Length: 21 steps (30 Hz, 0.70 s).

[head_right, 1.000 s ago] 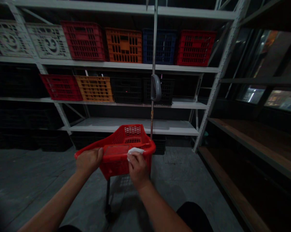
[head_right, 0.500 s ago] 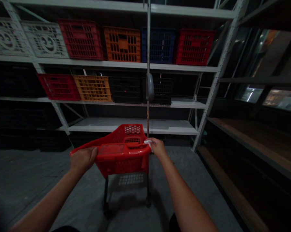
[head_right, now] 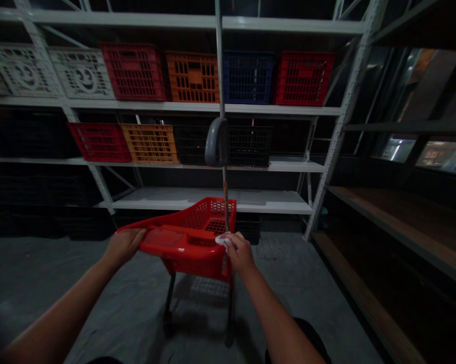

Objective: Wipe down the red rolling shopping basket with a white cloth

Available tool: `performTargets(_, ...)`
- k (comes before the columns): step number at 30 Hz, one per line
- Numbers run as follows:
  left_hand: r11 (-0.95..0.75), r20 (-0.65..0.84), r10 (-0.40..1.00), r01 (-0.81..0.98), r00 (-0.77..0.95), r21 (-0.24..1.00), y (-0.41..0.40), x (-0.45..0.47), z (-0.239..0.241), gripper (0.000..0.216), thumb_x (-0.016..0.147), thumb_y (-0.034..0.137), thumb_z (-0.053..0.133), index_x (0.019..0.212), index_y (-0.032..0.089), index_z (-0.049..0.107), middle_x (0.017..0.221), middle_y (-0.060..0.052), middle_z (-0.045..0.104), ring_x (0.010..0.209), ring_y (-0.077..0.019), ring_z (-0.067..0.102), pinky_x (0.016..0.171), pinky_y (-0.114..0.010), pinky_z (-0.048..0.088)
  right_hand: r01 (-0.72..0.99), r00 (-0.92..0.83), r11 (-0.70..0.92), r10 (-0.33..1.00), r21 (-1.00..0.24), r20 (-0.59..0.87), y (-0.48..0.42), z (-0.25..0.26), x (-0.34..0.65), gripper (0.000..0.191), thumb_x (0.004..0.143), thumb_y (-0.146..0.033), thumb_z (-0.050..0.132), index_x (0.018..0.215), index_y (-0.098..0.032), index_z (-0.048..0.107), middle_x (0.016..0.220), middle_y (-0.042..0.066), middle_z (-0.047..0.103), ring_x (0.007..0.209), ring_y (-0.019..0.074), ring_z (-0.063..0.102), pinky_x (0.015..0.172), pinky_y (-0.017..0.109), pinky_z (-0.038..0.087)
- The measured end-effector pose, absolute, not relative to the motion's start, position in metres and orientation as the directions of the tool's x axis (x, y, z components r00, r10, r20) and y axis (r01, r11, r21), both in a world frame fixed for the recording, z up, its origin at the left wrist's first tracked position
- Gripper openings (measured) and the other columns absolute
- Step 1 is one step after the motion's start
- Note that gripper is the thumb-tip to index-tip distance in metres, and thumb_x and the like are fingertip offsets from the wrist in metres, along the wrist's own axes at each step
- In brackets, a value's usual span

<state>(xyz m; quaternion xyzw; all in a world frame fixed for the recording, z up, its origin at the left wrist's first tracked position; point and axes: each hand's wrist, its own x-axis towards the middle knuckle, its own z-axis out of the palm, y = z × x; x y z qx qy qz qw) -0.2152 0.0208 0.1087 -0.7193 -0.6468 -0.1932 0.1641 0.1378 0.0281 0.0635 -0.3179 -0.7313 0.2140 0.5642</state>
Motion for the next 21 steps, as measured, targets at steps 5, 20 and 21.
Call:
performTargets(5,-0.022,0.642,0.766,1.0,0.021,-0.006,0.017,-0.213,0.119,0.043,0.083,0.036,0.025,0.097,0.015,0.06,0.107,-0.009,0.061,0.101,-0.0222,0.052,0.088,-0.034,0.036,0.197,-0.055,0.638,0.765,-0.745,0.641,0.045,0.048,0.14,0.022,0.079,-0.019,0.045,0.09,-0.019,0.064,0.089,0.004,0.064,0.085,0.0162,0.058,0.077,0.028,0.044)
performTargets(20,-0.209,0.621,0.77,0.978,0.151,0.022,-0.048,-0.022,0.094,0.04,0.082,0.04,0.034,0.059,0.02,0.06,0.057,-0.006,0.063,0.057,-0.019,0.056,0.067,-0.038,0.037,0.38,0.061,0.59,0.752,-0.712,0.656,0.027,0.031,0.108,0.027,0.079,-0.015,0.043,0.094,-0.022,0.064,0.082,0.004,0.059,0.077,0.0153,0.057,0.07,0.026,0.045)
performTargets(21,-0.219,0.617,0.768,0.976,0.172,0.0,-0.049,-0.027,0.092,0.041,0.082,0.041,0.034,0.058,0.02,0.06,0.056,-0.006,0.062,0.057,-0.0185,0.056,0.066,-0.037,0.037,0.386,0.034,0.608,0.742,-0.693,0.67,0.031,0.029,0.11,0.027,0.078,-0.014,0.044,0.094,-0.023,0.064,0.083,0.004,0.059,0.077,0.0153,0.056,0.071,0.026,0.045)
